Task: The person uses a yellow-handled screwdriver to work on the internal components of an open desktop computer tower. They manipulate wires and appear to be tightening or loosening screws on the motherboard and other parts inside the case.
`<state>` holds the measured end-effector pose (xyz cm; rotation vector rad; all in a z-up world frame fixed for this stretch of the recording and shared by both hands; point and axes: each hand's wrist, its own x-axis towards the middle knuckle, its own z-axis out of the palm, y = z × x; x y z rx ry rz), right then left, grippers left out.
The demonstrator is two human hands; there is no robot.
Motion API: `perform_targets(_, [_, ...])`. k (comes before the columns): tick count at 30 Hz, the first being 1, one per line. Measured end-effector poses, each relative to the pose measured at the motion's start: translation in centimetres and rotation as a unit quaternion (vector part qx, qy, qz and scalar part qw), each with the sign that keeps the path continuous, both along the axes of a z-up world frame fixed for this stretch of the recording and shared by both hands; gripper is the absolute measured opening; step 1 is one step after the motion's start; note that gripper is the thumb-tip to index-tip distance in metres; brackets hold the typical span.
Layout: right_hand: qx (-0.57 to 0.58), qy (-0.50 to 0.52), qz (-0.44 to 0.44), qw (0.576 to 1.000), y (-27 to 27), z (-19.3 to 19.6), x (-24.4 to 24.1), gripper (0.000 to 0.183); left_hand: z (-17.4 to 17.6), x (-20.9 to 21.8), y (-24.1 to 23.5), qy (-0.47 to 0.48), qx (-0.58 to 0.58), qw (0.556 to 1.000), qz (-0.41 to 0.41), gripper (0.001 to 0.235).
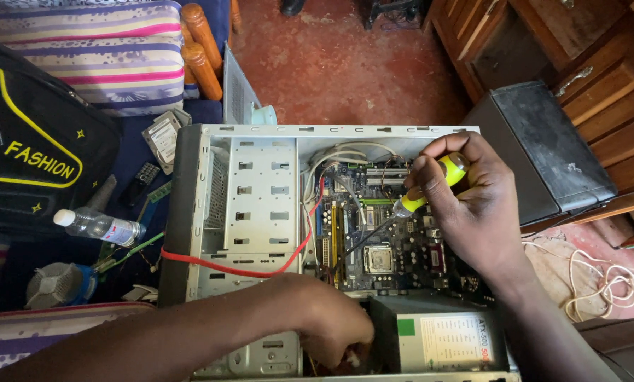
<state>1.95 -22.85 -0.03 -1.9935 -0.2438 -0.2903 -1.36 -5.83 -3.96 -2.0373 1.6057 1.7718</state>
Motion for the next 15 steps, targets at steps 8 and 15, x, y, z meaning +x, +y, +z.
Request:
perform_targets(8, [0.016,0.003,0.006,1.0,0.1,-0.4,0.1,0.011,-9.0,-4.0,-1.3,-0.064,0.056,0.996,-0.022,0.042])
perform_targets(15, [-0.035,0.015,0.002,0.999,0.2,-0.3,0.3,0.01,-4.8,-3.0,-0.8,-0.113,-0.048,0.988,0.09,0.048])
